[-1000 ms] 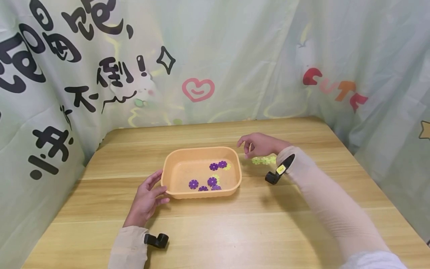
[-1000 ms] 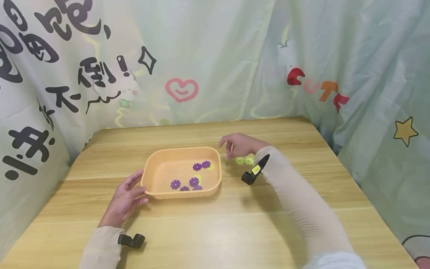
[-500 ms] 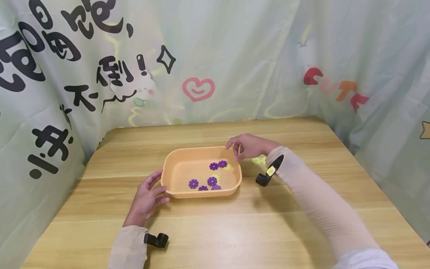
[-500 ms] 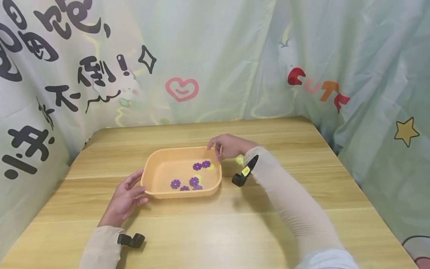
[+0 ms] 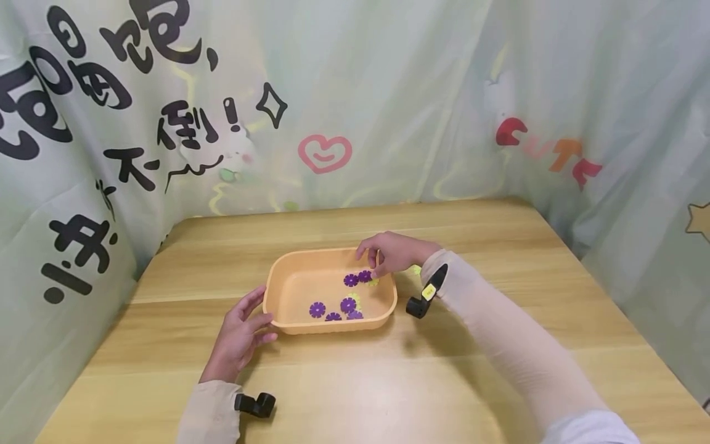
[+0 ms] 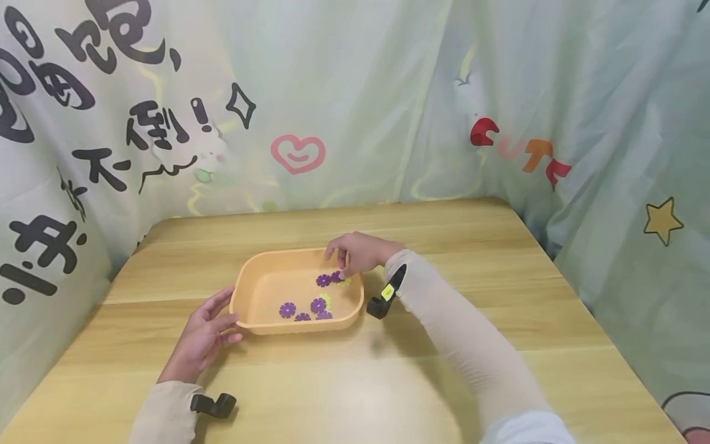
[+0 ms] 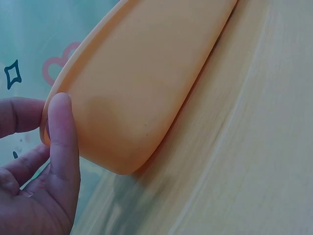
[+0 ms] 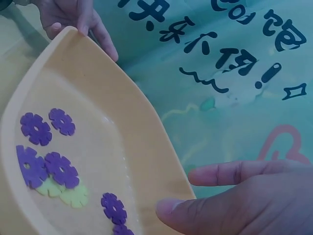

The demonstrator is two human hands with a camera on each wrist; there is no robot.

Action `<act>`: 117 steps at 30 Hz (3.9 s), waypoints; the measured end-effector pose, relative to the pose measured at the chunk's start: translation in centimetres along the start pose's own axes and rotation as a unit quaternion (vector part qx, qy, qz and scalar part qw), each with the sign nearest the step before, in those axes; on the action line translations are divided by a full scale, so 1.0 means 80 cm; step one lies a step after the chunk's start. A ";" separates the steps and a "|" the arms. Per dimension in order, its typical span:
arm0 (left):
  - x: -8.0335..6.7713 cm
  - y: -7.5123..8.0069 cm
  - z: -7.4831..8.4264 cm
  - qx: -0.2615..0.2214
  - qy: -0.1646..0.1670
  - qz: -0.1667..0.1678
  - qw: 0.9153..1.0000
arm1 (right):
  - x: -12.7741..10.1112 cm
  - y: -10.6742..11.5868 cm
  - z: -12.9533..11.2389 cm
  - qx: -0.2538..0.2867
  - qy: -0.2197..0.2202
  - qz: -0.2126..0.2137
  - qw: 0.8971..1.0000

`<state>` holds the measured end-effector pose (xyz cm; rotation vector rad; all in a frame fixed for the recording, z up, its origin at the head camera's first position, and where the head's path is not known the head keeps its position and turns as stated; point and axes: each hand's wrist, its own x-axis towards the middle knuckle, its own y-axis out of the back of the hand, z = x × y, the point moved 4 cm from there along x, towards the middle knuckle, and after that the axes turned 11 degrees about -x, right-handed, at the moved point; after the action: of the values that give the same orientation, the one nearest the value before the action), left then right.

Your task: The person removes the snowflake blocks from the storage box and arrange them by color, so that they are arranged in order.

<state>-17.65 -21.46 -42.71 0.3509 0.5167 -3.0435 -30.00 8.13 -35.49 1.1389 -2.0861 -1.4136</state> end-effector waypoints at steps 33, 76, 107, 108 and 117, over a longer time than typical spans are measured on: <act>0.001 0.001 -0.001 0.001 -0.004 0.004 1.000 | 0.044 -0.046 -0.021 -0.003 0.007 -0.079 0.997; -0.001 -0.002 0.002 -0.005 0.003 -0.001 1.000 | 0.085 -0.070 -0.008 0.018 -0.089 -0.110 0.990; -0.001 -0.002 0.001 -0.002 0.001 0.002 1.000 | 0.081 -0.067 -0.015 -0.025 -0.080 -0.095 0.992; -0.001 -0.002 0.001 -0.002 0.002 0.002 1.000 | 0.080 -0.067 -0.015 -0.023 -0.084 -0.098 0.991; -0.002 -0.001 -0.001 -0.001 0.002 0.006 1.000 | 0.073 -0.060 -0.017 -0.022 -0.066 -0.096 0.993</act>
<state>-17.49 -21.36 -42.69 0.3584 0.5154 -3.0306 -30.61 1.94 -39.94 1.2890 -2.0677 -1.6572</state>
